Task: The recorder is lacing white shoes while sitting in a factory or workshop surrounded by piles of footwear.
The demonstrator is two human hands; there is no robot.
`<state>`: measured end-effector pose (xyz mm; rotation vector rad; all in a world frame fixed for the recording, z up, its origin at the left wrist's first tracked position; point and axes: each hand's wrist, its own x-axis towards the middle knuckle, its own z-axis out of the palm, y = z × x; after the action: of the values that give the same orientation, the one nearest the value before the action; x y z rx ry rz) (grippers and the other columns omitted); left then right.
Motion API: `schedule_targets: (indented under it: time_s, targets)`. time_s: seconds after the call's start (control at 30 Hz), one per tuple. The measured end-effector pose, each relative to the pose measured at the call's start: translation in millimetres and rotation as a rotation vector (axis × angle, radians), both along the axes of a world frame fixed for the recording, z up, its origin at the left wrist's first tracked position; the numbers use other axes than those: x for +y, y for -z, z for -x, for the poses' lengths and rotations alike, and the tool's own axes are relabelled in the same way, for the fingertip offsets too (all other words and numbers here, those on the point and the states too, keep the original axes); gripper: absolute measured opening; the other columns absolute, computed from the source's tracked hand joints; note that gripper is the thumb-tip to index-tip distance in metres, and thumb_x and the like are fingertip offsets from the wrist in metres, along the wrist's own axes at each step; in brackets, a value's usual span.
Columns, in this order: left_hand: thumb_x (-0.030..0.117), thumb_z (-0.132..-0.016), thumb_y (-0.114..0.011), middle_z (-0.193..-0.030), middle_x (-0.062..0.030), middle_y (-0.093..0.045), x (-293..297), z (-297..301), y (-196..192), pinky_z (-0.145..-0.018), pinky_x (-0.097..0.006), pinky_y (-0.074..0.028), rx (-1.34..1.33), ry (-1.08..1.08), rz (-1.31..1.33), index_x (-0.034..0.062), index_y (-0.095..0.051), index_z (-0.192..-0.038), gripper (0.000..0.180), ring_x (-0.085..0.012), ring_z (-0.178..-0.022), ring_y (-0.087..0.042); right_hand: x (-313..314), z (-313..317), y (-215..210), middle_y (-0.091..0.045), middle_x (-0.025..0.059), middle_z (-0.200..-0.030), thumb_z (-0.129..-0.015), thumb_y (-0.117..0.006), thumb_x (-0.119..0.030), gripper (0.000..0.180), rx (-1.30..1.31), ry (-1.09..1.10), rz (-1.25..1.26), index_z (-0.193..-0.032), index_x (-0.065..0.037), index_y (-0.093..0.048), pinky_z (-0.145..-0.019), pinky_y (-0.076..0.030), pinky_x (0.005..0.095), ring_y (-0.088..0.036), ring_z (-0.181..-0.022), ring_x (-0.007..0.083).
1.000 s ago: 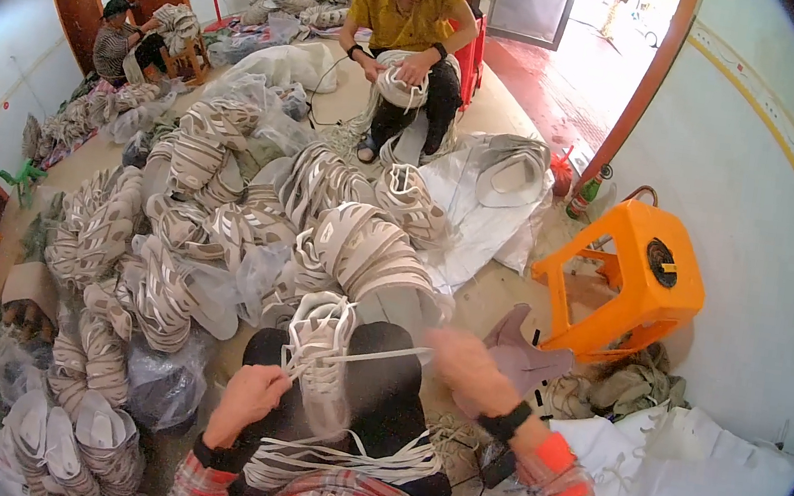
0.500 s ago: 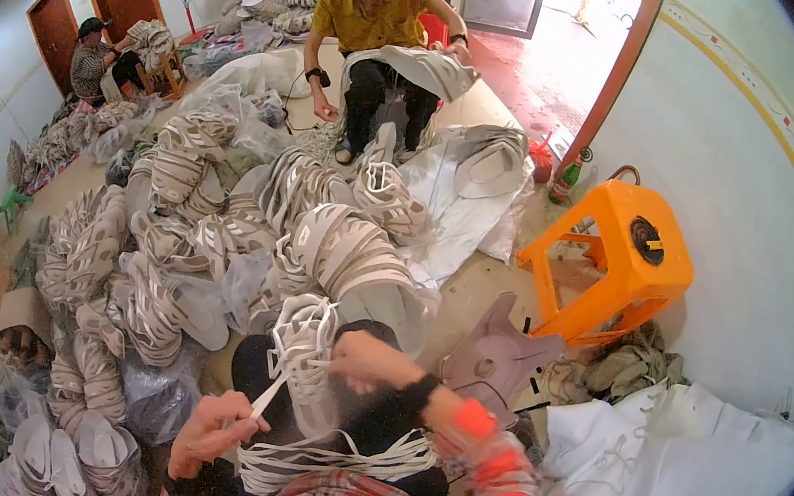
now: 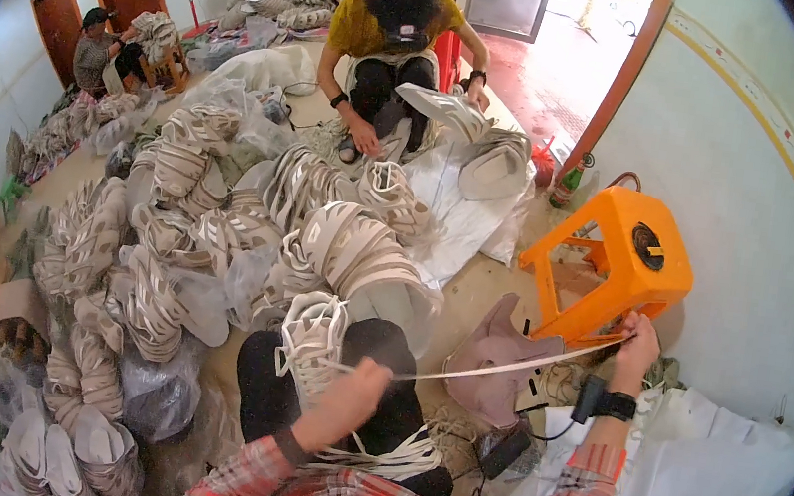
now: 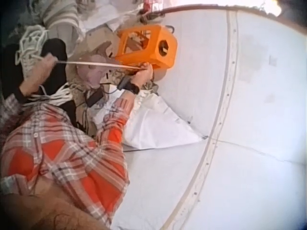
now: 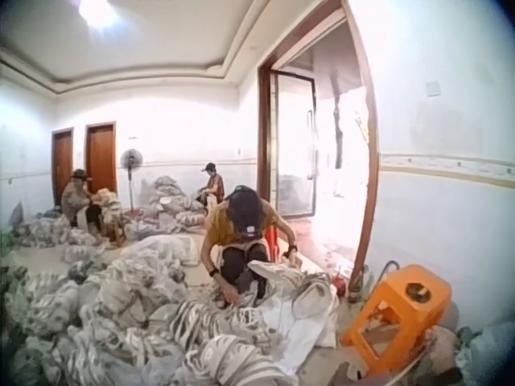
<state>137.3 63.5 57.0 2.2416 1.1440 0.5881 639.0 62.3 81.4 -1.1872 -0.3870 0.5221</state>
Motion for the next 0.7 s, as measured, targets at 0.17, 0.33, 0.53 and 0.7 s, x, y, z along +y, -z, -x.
schedule_targets:
  time_s: [0.17,0.33,0.53,0.7]
  targets:
    - [0.013,-0.084,-0.05,-0.083,-0.017,-0.058,-52.5,14.9,-9.0,-0.062,-0.041,-0.049,-0.267,0.087,0.172,0.0075,-0.057,-0.096,0.015,-0.0334,-0.074,-0.06,46.6,202.1,35.1,-0.055,0.0034,-0.082,-0.075,-0.051,-0.001,0.032,-1.124,-0.8,0.31,-0.107,-0.003,-0.046,-0.065,-0.046,0.031,-0.053,-0.066,0.0146]
    - [0.019,-0.085,-0.052,-0.076,-0.0171,-0.063,-8.7,68.9,-14.7,-0.062,-0.043,-0.048,-0.126,-0.531,0.334,0.0068,-0.057,-0.103,0.022,-0.0343,-0.07,-0.061,35.8,396.5,50.1,-0.061,0.0134,-0.073,-0.082,-0.054,-0.014,0.01,-0.928,-1.109,0.407,-0.085,-0.005,-0.058,-0.062,-0.048,0.0344,-0.061,-0.067,0.0264]
    - [0.018,-0.086,-0.05,-0.072,-0.0195,-0.062,0.9,75.9,-4.6,-0.062,-0.047,-0.046,0.053,-0.477,0.262,0.007,-0.044,-0.115,0.032,-0.04,-0.07,-0.06,34.4,424.0,51.3,-0.056,0.0131,-0.075,-0.081,-0.052,-0.018,0.014,-1.305,-0.989,0.387,-0.079,-0.005,-0.057,-0.06,-0.047,0.0426,-0.058,-0.067,0.0338]
    - [0.019,-0.087,-0.047,-0.072,-0.0223,-0.061,10.7,77.5,-10.2,-0.064,-0.048,-0.045,0.177,-0.371,0.265,0.0062,-0.043,-0.116,0.033,-0.0418,-0.073,-0.059,35.4,427.7,52.4,-0.055,0.0122,-0.075,-0.078,-0.053,-0.016,0.012,-1.327,-0.97,0.405,-0.076,-0.004,-0.055,-0.06,-0.047,0.0422,-0.058,-0.066,0.0334]
